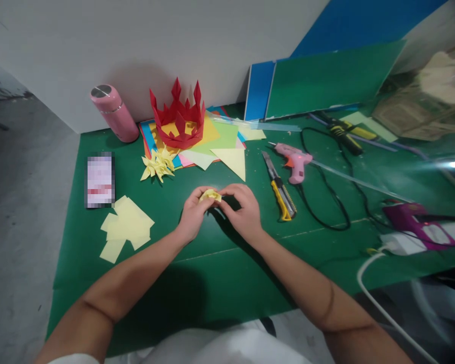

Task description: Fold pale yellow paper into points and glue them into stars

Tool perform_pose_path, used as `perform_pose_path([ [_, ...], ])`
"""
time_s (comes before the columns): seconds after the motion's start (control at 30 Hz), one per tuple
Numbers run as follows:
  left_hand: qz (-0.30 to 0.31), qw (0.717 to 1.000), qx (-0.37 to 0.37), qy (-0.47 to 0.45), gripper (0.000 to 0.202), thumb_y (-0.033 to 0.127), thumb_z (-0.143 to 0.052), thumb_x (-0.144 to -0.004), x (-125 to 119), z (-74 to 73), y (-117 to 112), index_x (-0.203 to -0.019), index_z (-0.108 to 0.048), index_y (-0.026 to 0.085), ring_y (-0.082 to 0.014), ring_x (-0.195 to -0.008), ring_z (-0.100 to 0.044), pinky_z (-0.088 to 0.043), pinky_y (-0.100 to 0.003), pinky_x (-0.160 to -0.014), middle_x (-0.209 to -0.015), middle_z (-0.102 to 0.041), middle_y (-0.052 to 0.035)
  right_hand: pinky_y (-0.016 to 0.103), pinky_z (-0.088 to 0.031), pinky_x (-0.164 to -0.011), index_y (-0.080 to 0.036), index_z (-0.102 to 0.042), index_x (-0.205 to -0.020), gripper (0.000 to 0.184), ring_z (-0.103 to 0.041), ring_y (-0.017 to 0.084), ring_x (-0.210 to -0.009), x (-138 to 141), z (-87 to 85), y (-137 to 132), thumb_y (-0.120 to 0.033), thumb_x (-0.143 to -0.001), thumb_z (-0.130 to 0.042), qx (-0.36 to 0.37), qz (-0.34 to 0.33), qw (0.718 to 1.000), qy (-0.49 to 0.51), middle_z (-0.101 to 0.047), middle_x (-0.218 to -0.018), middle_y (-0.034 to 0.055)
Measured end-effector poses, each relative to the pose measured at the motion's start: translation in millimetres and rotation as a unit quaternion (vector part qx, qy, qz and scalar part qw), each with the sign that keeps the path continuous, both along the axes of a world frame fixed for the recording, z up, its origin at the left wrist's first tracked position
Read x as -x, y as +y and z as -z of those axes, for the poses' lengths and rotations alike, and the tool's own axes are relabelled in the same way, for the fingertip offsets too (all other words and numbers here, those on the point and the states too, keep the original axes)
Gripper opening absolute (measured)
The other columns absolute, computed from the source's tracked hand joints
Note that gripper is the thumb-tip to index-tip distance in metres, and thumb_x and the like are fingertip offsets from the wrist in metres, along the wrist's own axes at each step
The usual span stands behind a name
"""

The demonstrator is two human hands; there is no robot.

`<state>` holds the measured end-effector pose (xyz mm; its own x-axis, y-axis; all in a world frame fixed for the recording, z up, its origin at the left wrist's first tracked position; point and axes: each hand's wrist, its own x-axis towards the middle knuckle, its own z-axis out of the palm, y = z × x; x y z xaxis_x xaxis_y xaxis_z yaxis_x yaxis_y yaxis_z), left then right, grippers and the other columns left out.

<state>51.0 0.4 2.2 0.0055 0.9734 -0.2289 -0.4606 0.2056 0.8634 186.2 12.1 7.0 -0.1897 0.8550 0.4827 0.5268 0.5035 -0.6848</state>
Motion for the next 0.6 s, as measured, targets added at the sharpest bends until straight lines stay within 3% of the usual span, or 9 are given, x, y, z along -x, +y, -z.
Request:
perform_pose_path([
  [0.3,-0.013,0.999,0.038,-0.005,0.021,0.031,-0.069,-0.067,-3.0,-7.1,0.0,-0.079,-0.060,0.017,-0.0062,-0.058,-0.053,-0.043,-0.020,-0.061,-0.066,-0.060,0.0040,0.033,-0.045,-0.074,-0.024,-0.064,-0.084,0.003,-0.059,0.017,-0.078,-1.0,3.3,0.2,-0.025,-0.082,-0.065,0.001,-0.015,1.000,0.004,-0.067,-0.080,-0.0009],
  [0.6,-0.017,0.998,0.063,0.007,0.014,0.018,-0.066,-0.058,0.1,-7.7,2.7,-0.070,-0.059,0.016,-0.0042,-0.051,-0.049,-0.039,-0.018,-0.054,-0.059,-0.056,0.0067,0.034,-0.047,-0.076,-0.025,-0.065,-0.086,0.004,-0.061,0.017,-0.080,-1.4,0.0,-1.8,-0.025,-0.082,-0.065,-0.009,-0.031,0.999,0.001,-0.069,-0.082,-0.0002],
])
